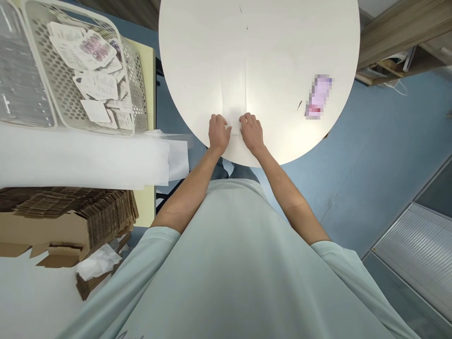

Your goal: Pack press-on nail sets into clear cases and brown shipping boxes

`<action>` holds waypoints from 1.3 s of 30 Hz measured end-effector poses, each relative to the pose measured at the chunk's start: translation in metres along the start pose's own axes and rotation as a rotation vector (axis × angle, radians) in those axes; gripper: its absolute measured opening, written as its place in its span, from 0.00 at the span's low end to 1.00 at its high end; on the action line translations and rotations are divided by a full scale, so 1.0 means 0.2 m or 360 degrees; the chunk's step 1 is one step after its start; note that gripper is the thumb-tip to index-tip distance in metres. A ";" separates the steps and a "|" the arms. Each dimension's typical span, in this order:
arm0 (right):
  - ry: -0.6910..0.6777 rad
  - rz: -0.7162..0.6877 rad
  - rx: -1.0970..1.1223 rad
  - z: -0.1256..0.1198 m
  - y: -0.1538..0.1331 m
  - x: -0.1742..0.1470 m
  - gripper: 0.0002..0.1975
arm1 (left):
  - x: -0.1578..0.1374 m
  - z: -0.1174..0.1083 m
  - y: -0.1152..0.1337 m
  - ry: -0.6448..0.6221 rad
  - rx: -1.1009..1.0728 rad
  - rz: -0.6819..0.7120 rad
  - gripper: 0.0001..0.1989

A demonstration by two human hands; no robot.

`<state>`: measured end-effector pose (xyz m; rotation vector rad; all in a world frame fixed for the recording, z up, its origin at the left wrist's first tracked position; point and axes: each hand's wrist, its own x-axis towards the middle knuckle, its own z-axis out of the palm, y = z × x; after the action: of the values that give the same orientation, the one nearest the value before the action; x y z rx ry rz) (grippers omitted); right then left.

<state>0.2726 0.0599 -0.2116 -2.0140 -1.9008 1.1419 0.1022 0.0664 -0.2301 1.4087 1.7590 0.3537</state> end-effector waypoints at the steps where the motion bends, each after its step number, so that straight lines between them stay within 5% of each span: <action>1: -0.0059 -0.0086 -0.0012 -0.01 -0.02 0.00 0.18 | 0.01 0.00 0.01 -0.0055 -0.0013 0.0138 0.12; 6: -0.0245 -0.0239 -0.0044 -0.07 0.01 -0.02 0.21 | 0.04 0.00 0.00 -0.0370 -0.0043 0.0524 0.25; 11: -0.0284 -0.0343 -0.0146 0.00 0.12 -0.07 0.34 | -0.01 -0.05 -0.07 -0.0491 0.0175 0.0577 0.30; 22: -0.0281 -0.0382 -0.0142 0.14 0.18 -0.43 0.32 | -0.33 -0.11 -0.16 -0.0584 0.0252 0.0436 0.38; 31: 0.0004 0.0067 0.0030 0.11 0.12 -0.21 0.26 | -0.13 -0.06 -0.10 -0.0281 0.0139 -0.0063 0.10; 36: 0.0076 0.0327 0.0110 0.13 0.12 -0.05 0.15 | -0.05 -0.04 -0.04 -0.0198 0.0216 -0.0150 0.12; 39: 0.0121 0.0338 0.0069 0.12 0.09 0.02 0.17 | -0.02 -0.03 -0.03 -0.0172 0.0246 -0.0153 0.09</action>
<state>0.2718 0.0500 -0.2406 -2.2442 -1.6439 1.1234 0.0936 0.0631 -0.2285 1.4165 1.7885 0.0900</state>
